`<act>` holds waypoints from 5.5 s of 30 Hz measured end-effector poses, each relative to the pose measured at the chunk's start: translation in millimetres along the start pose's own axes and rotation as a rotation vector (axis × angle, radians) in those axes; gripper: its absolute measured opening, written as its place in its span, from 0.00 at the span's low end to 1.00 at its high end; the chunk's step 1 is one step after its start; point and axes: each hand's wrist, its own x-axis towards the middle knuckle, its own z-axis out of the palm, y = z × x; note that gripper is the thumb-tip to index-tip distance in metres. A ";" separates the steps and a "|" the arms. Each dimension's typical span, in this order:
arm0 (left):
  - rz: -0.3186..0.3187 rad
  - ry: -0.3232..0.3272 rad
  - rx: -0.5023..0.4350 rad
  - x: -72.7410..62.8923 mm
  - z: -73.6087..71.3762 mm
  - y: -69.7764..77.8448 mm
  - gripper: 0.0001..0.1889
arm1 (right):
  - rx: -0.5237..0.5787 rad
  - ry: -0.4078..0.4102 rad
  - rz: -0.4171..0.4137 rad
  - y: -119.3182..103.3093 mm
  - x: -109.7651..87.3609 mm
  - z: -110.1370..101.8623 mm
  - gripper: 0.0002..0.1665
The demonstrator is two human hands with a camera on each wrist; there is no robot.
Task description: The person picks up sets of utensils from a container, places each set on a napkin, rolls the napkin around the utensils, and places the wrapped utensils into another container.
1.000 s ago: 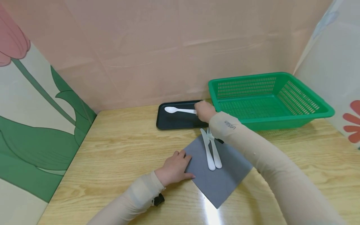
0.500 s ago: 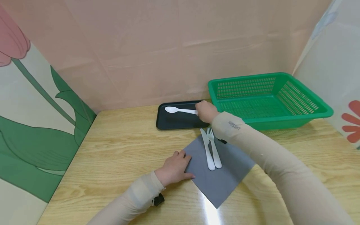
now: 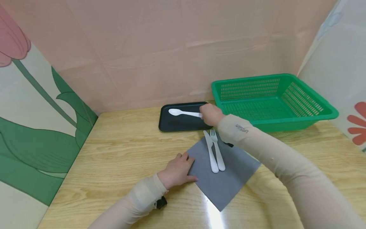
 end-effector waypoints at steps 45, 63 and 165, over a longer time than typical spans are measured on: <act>0.010 0.013 -0.001 -0.6 -0.2 0.7 0.36 | 0.086 -0.065 -0.026 -3.0 -23.5 -6.0 0.08; 0.018 0.028 0.000 -1.6 0.7 -0.4 0.36 | 0.098 -0.063 -0.061 -1.9 -32.9 -8.0 0.08; 0.021 0.023 -0.007 -0.8 0.9 -1.0 0.35 | 0.110 -0.154 -0.158 19.2 -82.5 11.9 0.06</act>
